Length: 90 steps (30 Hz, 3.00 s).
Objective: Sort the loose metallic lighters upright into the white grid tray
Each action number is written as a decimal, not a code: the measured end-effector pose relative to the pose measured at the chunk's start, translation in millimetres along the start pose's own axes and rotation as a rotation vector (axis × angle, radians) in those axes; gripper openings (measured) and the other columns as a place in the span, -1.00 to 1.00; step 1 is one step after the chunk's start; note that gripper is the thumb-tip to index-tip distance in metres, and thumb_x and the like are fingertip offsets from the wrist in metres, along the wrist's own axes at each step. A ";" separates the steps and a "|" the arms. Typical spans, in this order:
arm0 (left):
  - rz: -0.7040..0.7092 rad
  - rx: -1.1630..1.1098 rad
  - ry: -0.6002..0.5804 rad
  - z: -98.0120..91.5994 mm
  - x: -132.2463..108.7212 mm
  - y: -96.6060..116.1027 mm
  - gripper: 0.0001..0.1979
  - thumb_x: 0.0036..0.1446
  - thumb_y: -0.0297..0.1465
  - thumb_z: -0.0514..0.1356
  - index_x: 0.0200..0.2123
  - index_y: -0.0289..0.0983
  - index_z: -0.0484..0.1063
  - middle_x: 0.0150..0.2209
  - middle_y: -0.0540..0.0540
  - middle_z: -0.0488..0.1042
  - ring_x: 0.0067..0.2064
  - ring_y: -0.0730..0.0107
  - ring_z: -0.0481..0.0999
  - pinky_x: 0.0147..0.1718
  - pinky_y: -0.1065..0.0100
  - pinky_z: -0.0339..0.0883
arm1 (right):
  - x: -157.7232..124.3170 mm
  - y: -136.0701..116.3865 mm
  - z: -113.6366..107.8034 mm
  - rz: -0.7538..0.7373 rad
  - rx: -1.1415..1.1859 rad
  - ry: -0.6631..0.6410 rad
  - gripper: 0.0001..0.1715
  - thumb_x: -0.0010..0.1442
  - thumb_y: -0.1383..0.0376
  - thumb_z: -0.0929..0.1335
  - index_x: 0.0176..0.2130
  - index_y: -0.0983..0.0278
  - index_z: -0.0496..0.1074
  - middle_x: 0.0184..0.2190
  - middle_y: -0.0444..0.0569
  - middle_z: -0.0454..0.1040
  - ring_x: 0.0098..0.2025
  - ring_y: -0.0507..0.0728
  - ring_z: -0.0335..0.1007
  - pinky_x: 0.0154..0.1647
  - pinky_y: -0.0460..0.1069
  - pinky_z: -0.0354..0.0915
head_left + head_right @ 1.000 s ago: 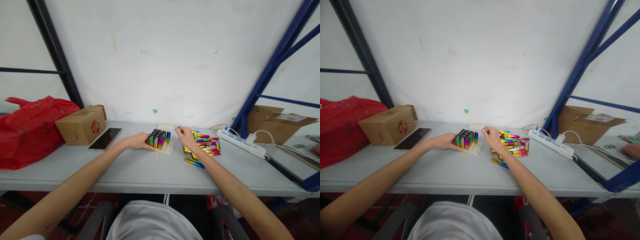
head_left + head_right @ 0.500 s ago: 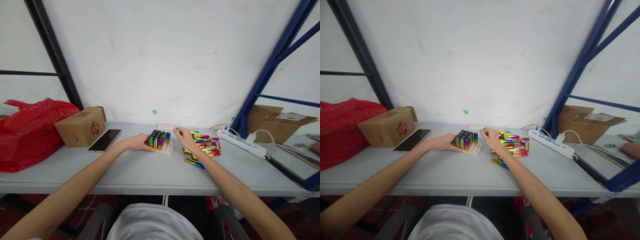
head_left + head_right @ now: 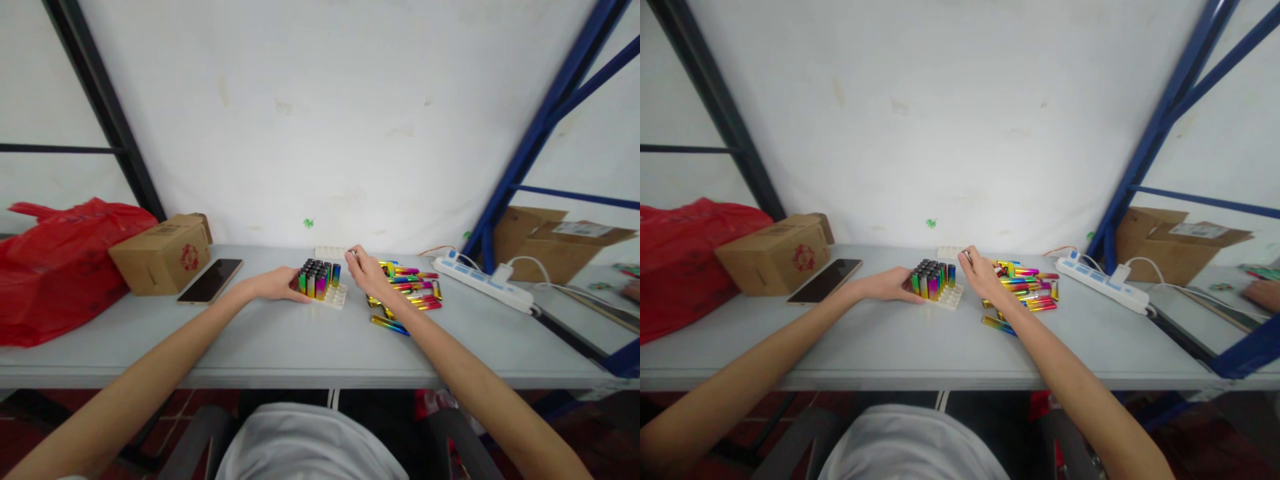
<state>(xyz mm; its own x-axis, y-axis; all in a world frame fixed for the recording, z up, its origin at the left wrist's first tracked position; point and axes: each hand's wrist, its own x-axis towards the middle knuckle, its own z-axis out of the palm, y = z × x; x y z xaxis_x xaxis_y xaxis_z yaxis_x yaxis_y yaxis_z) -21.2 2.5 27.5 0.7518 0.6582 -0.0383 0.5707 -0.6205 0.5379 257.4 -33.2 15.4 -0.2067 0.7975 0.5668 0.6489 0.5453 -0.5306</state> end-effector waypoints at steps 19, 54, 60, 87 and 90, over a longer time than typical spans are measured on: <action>-0.008 0.114 0.006 0.0 1.4 -0.5 -0.42 0.06 0.03 0.32 -0.04 -0.29 0.50 -0.30 -0.03 0.53 -0.30 0.31 0.44 -0.34 0.42 0.24 | 0.9 4.6 11.2 -0.229 0.036 -0.097 -0.52 0.30 -0.08 0.38 -0.18 0.29 0.52 -0.44 -0.07 0.55 -0.42 0.07 0.44 -0.32 -0.05 0.30; -0.011 0.018 -0.009 0.0 0.0 0.0 -0.41 0.04 0.04 0.34 -0.02 -0.28 0.52 -0.18 -0.04 0.60 -0.21 0.27 0.51 -0.23 0.42 0.33 | 12.9 79.3 -17.6 0.144 -0.610 -0.335 -0.60 0.45 0.17 0.26 0.09 0.31 0.52 0.05 0.21 0.59 0.07 0.27 0.52 0.12 0.06 0.30; -0.017 0.057 -0.007 -0.7 -0.6 1.7 -0.43 0.05 0.04 0.34 -0.05 -0.28 0.52 -0.22 -0.04 0.59 -0.24 0.28 0.50 -0.29 0.43 0.30 | 16.6 72.5 -22.0 0.103 -0.485 -0.336 -0.85 0.30 0.27 0.42 -0.15 0.25 0.59 -0.21 0.04 0.67 -0.16 0.18 0.58 -0.16 -0.03 0.32; -0.009 -0.010 0.007 1.7 0.4 -3.5 -0.40 0.03 0.05 0.36 -0.01 -0.26 0.53 -0.15 -0.04 0.63 -0.16 0.23 0.56 -0.18 0.39 0.37 | 23.8 61.9 -3.7 0.317 0.453 0.089 -0.56 0.05 0.05 0.50 -0.18 0.28 0.49 -0.24 -0.03 0.58 -0.21 0.12 0.50 -0.13 0.04 0.41; -0.004 -0.022 -0.004 1.9 0.5 -3.2 -0.42 0.04 0.03 0.36 -0.01 -0.26 0.52 -0.12 -0.05 0.62 -0.14 0.22 0.55 -0.18 0.39 0.37 | 21.9 47.9 -3.5 0.327 0.682 0.088 -0.44 -0.01 -0.07 0.52 -0.16 0.24 0.48 -0.16 0.00 0.60 -0.08 0.14 0.51 -0.05 0.04 0.41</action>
<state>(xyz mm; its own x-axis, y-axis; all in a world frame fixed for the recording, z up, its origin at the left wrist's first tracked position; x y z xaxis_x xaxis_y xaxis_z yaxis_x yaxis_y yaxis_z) -22.0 4.0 24.1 0.7510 0.6589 -0.0433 0.5659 -0.6085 0.5563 286.6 9.5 4.6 -0.0041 0.9381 0.3462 0.0649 0.3457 -0.9361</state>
